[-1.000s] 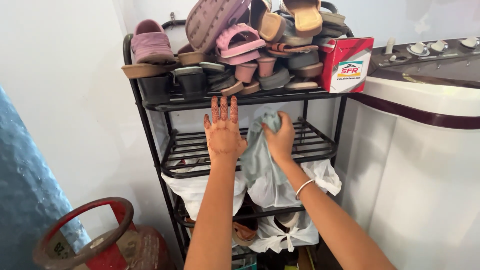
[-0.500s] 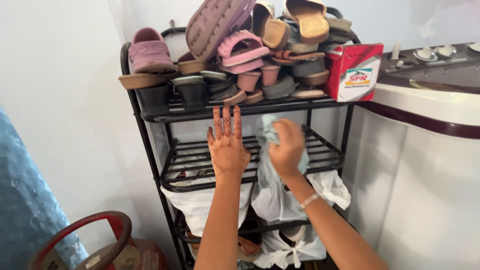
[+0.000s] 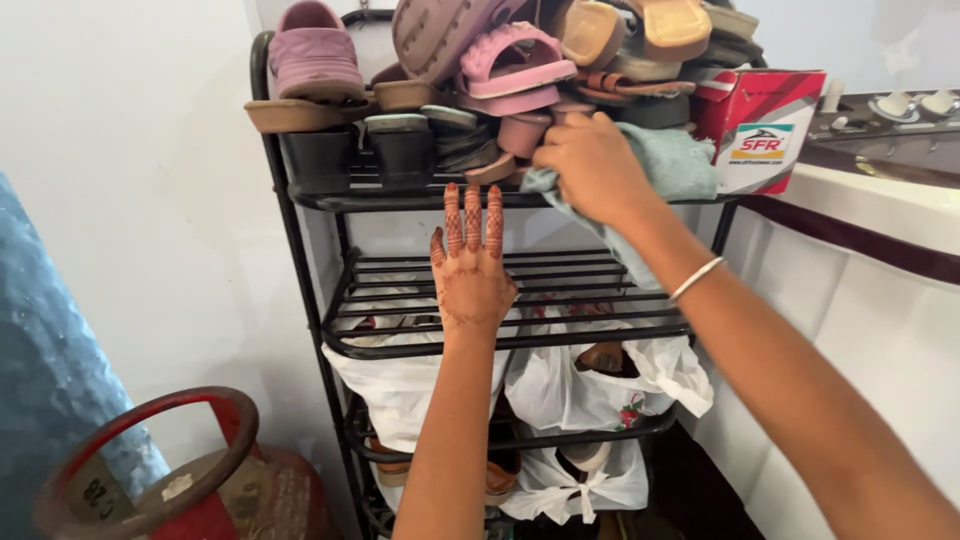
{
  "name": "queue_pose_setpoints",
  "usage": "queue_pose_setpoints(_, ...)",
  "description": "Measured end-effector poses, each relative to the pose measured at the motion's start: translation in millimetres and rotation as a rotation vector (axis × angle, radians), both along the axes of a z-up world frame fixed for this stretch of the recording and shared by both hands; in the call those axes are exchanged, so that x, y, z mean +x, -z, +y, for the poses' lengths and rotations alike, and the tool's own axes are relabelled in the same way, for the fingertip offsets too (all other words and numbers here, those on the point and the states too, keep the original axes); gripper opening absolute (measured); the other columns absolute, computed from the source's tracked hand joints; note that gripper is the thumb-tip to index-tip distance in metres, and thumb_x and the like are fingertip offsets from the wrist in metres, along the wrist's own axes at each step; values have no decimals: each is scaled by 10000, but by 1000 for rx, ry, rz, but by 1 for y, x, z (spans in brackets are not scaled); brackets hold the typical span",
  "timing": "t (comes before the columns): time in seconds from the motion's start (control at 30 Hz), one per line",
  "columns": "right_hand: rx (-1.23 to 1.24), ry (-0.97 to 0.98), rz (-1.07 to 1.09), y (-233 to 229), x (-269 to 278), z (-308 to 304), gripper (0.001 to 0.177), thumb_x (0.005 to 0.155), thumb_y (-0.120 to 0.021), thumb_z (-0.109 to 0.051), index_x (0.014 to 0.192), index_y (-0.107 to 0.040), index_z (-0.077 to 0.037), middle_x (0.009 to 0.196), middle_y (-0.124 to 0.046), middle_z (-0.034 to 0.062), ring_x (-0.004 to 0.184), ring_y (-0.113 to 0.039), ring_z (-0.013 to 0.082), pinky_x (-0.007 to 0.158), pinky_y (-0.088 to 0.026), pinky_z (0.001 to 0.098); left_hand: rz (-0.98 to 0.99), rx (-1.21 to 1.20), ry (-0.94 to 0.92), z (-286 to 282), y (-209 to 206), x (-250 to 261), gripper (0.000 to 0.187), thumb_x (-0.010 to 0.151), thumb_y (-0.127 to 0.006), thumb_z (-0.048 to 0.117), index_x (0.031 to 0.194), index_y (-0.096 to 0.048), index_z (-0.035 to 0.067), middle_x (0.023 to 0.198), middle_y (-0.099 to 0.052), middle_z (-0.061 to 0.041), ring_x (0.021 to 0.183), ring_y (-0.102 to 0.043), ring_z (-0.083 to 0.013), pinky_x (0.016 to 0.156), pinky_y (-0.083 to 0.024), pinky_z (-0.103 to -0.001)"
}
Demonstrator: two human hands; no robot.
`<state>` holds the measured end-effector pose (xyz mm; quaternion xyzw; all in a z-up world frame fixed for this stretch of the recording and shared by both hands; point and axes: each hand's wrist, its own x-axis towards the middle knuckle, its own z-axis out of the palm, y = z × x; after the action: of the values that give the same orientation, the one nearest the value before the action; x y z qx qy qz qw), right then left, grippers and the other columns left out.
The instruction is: The person wipes the metal bars of a black shoe rack with a light-colored cloth. The person repeatedly rubs the cloth along the horizontal bars and vertical supports of the rack, focusing on the middle shelf area.
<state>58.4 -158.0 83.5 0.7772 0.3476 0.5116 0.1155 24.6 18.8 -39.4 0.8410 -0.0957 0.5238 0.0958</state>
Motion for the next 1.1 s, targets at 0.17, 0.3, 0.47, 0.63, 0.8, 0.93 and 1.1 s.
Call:
queue_pose_setpoints(0.17,-34,68,22,-2,-7,17,212,695,-748,-79,890,-772,-159,896,-690,27,996,-633,269,862,-458,434,58,7,6,1,-2,-3,1142,623,-829,172,1599,-238,153,1655,-250,-112,1551,-179,-334,1139,-367,-542)
queue_pose_setpoints(0.3,137,-187,57,9,19,15,250,718,-755,-55,963,-768,-102,956,-686,74,991,-653,314,869,-492,437,77,-23,3,-3,-4,-9,1150,625,-851,188,1599,-240,153,1657,-246,-108,1565,-166,-332,1147,-373,-543)
queue_pose_setpoints(0.47,96,41,100,-1,8,15,157,702,-754,-41,848,-778,-93,904,-709,114,924,-683,333,775,-498,485,78,12,-8,1,-3,-5,1161,613,-851,183,1600,-241,164,1663,-230,-107,1551,-158,-327,1131,-374,-550)
queue_pose_setpoints(0.63,210,-1,82,9,19,30,113,741,-739,-30,824,-790,-89,886,-720,164,874,-698,366,782,-536,485,66,23,-60,-3,-2,-5,1148,641,-855,185,1612,-244,160,1680,-229,-116,1568,-150,-332,1124,-393,-518)
queue_pose_setpoints(0.8,304,-111,173,11,21,6,203,686,-739,-18,860,-805,-98,886,-730,167,863,-699,387,795,-548,485,144,15,-14,0,-11,-18,1253,585,-915,313,1604,-201,161,1651,-235,-110,1549,-145,-326,1130,-373,-551)
queue_pose_setpoints(0.93,266,212,142,3,-3,2,165,693,-765,-48,841,-809,-105,865,-727,190,836,-707,386,761,-563,474,106,38,-60,-2,-9,-16,1248,613,-901,336,1615,-180,157,1656,-242,-106,1560,-145,-330,1126,-382,-541)
queue_pose_setpoints(1.1,629,-205,446,-13,-29,4,155,708,-794,-41,855,-793,-89,823,-757,109,809,-729,305,769,-566,414,-47,-18,39,4,4,3,841,862,-685,274,1614,-334,136,1672,-321,-135,1588,-196,-312,1139,-386,-470)
